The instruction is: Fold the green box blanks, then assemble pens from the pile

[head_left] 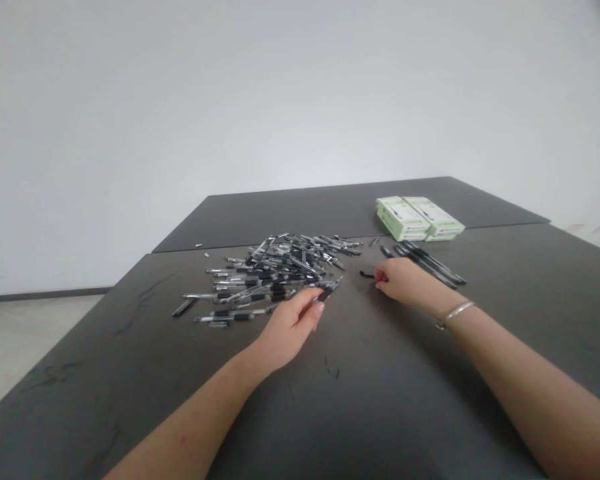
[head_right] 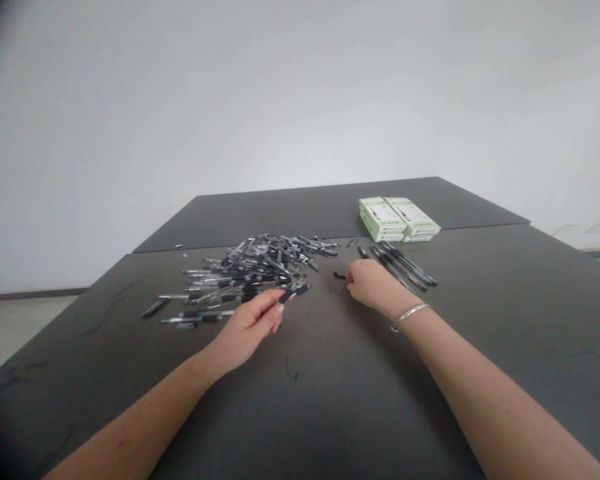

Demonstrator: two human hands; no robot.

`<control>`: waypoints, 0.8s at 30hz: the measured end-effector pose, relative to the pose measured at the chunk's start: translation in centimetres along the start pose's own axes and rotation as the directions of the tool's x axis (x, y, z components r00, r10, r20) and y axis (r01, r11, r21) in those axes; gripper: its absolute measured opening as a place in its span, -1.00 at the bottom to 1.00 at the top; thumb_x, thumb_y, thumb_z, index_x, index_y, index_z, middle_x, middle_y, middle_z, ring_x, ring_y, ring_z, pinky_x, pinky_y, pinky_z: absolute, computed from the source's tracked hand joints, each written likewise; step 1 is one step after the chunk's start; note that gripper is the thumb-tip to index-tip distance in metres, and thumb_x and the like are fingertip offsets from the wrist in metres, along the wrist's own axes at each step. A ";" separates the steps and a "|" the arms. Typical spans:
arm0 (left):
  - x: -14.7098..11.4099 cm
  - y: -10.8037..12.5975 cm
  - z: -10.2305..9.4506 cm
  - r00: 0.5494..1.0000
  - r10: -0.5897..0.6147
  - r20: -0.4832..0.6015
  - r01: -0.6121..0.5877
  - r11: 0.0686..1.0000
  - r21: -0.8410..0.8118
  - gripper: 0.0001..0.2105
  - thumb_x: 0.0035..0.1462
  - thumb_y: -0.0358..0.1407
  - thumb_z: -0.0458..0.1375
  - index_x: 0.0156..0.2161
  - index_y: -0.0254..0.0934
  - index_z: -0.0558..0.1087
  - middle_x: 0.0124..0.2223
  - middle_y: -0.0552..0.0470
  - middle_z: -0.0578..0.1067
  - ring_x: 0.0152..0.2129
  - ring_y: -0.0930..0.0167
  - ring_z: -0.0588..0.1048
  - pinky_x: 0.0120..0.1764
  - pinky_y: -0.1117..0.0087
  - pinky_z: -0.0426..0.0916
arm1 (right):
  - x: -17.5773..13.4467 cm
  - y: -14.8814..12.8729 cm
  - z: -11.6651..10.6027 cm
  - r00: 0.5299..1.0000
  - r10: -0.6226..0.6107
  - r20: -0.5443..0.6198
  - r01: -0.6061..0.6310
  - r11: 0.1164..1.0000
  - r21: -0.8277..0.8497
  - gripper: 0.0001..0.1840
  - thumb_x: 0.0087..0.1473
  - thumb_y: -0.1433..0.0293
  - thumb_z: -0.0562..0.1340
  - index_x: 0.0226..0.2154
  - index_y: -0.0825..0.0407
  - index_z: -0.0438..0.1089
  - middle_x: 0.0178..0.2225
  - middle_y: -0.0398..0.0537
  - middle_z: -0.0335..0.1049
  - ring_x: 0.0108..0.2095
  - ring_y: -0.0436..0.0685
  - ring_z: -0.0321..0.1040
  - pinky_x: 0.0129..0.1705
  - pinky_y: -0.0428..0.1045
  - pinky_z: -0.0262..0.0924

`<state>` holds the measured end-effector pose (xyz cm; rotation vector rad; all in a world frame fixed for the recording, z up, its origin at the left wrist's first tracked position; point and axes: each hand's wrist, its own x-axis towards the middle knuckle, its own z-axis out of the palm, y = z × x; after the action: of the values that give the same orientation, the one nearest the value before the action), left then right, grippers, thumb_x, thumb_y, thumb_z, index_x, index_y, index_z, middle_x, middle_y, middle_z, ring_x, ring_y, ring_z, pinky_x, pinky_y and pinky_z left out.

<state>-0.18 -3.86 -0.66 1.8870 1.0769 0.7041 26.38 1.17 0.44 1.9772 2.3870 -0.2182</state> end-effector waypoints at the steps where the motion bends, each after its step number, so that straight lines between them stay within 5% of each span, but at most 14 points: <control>1: 0.0 0.0 0.0 1.000 0.003 0.005 -0.003 1.000 0.003 -0.68 0.27 -0.17 -0.05 0.01 -0.30 0.35 -0.48 0.13 0.35 -0.51 0.46 0.32 -0.37 0.41 0.21 | -0.1 0.0 0.0 1.000 -0.005 0.004 0.005 1.000 -0.004 -0.83 -0.03 0.48 0.21 -0.37 0.08 0.52 -0.33 0.09 0.54 -0.27 0.23 0.46 -0.28 -0.03 0.19; 17: -0.1 0.0 0.0 1.000 0.007 0.012 -0.007 1.000 0.007 -0.69 0.27 -0.18 -0.05 0.02 -0.29 0.34 -0.49 0.14 0.33 -0.51 0.47 0.32 -0.36 0.41 0.21 | -0.9 -1.0 -0.1 0.998 -0.055 -0.031 0.053 0.996 -0.071 -0.75 -0.11 0.60 0.14 -0.35 0.16 0.48 -0.32 0.21 0.51 -0.24 0.28 0.44 -0.25 0.02 0.20; 21: -0.1 0.0 0.1 1.000 0.015 0.002 -0.015 1.000 0.004 -0.69 0.27 -0.19 -0.04 0.02 -0.28 0.35 -0.49 0.14 0.34 -0.50 0.47 0.33 -0.36 0.42 0.22 | -0.9 -1.6 -1.0 0.988 -0.073 -0.139 0.109 0.955 0.275 -0.76 -0.10 0.54 0.17 -0.33 0.10 0.49 -0.39 0.02 0.51 -0.35 0.16 0.43 -0.28 -0.03 0.22; 24: -0.1 0.1 0.1 1.000 0.024 0.006 -0.024 1.000 -0.003 -0.69 0.27 -0.20 -0.04 0.02 -0.30 0.35 -0.47 0.12 0.36 -0.50 0.46 0.33 -0.35 0.42 0.23 | -1.2 -2.4 -1.5 0.986 -0.085 -0.146 0.164 0.695 0.701 -0.79 -0.04 0.43 0.22 -0.28 0.09 0.46 -0.41 -0.05 0.50 -0.41 0.07 0.40 -0.33 -0.05 0.25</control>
<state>-0.11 -4.03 -0.61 1.9012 1.0511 0.7124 24.38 -0.22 2.23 2.0857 2.7762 -1.2629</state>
